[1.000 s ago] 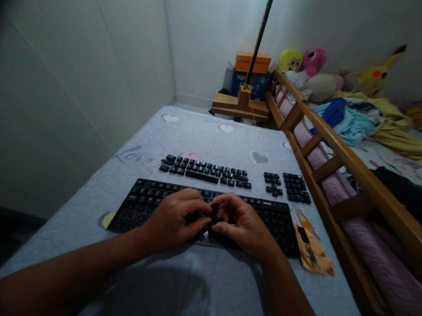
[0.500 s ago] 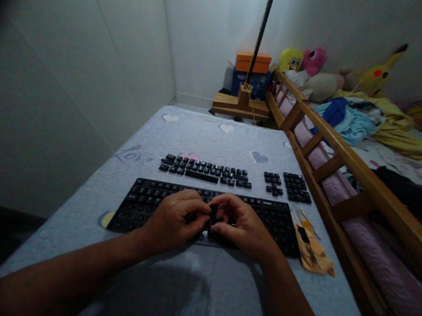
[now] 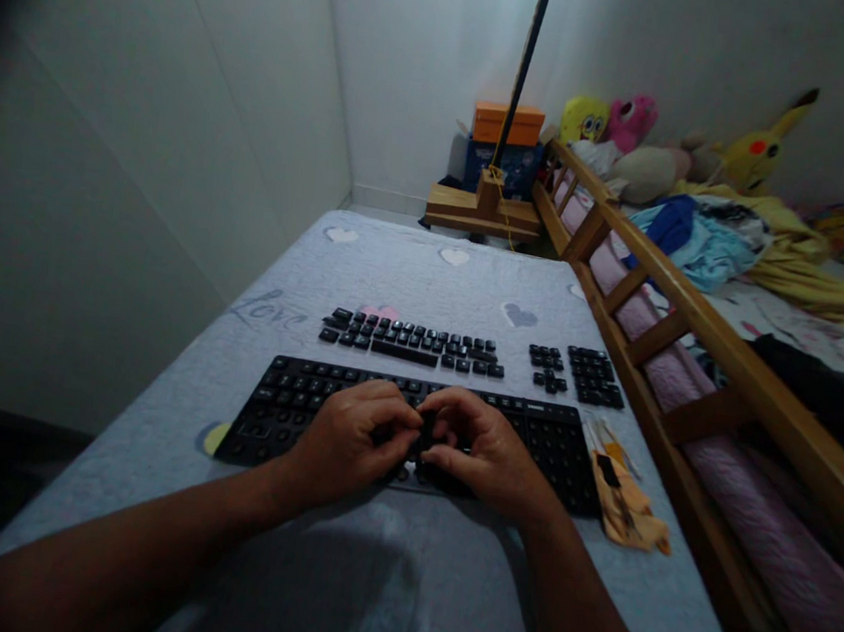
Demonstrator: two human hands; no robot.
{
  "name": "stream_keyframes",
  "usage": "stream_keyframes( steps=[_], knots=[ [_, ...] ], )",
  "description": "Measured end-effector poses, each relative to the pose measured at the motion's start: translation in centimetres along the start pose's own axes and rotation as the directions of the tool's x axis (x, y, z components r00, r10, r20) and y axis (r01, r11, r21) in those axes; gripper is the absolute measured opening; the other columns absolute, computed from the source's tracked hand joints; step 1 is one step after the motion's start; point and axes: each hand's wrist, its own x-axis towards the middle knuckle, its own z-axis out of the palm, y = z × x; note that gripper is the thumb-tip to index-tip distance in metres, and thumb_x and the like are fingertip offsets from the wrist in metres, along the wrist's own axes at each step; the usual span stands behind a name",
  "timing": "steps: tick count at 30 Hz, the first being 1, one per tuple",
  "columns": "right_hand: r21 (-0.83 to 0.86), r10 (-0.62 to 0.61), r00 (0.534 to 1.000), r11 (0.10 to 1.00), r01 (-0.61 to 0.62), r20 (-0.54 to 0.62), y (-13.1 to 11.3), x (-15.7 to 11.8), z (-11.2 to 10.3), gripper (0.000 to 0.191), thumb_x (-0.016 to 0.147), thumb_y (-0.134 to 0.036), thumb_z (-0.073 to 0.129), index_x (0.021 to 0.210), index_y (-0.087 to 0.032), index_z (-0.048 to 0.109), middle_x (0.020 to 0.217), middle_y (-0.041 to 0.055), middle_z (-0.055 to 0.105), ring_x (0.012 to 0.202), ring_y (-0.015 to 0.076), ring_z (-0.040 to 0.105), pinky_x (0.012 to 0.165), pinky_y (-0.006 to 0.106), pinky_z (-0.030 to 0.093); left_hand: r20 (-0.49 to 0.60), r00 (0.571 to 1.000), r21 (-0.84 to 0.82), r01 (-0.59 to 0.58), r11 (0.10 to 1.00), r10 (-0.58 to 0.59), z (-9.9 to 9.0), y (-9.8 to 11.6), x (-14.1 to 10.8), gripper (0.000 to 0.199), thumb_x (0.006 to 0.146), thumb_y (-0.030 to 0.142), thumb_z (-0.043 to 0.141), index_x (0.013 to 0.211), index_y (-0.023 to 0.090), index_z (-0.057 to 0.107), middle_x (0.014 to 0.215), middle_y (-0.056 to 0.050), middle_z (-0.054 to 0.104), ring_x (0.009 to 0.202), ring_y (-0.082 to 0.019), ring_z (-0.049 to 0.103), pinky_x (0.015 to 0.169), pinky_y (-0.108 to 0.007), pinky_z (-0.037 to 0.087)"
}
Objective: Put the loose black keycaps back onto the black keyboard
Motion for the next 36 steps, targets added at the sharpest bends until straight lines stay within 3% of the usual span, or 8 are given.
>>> stream_keyframes(
  steps=[10,18,36],
  knots=[
    [-0.045,0.002,1.0,0.999,-0.002,-0.02,-0.18,-0.14,-0.21,0.035,0.079,-0.025,0.075,0.112,-0.027,0.062,0.098,0.0014,0.061,0.081,0.0143,0.052,0.072,0.029,0.045,0.064,0.998,-0.007,0.03,1.0,-0.03,-0.48,0.26,0.09,0.009,0.078,0.016,0.068,0.087,0.019,0.068,0.082,-0.005,0.066,0.078,-0.017,0.059,0.069,-0.03,0.047],
    [-0.146,-0.025,1.0,0.989,0.023,-0.014,-0.65,-0.03,-0.08,0.035,0.079,-0.022,0.074,0.112,-0.027,0.062,0.103,0.0021,0.062,0.082,0.0144,0.053,0.075,0.03,0.045,0.017,0.999,-0.001,-0.044,0.999,0.044,-0.19,-0.01,0.01,0.007,0.082,0.012,0.064,0.08,0.016,0.068,0.075,-0.002,0.065,0.072,-0.015,0.058,0.066,-0.028,0.045],
    [-0.127,-0.051,0.999,0.991,0.05,-0.001,-0.6,0.01,-0.02,0.037,0.079,-0.02,0.073,0.114,-0.026,0.063,0.106,0.0027,0.061,0.082,0.0143,0.053,0.076,0.03,0.045,-0.032,0.995,0.028,-0.09,0.996,0.091,0.01,-0.13,0.03,0.008,0.081,0.01,0.064,0.077,0.015,0.068,0.072,-0.002,0.066,0.068,-0.013,0.058,0.064,-0.026,0.046]
  ],
)
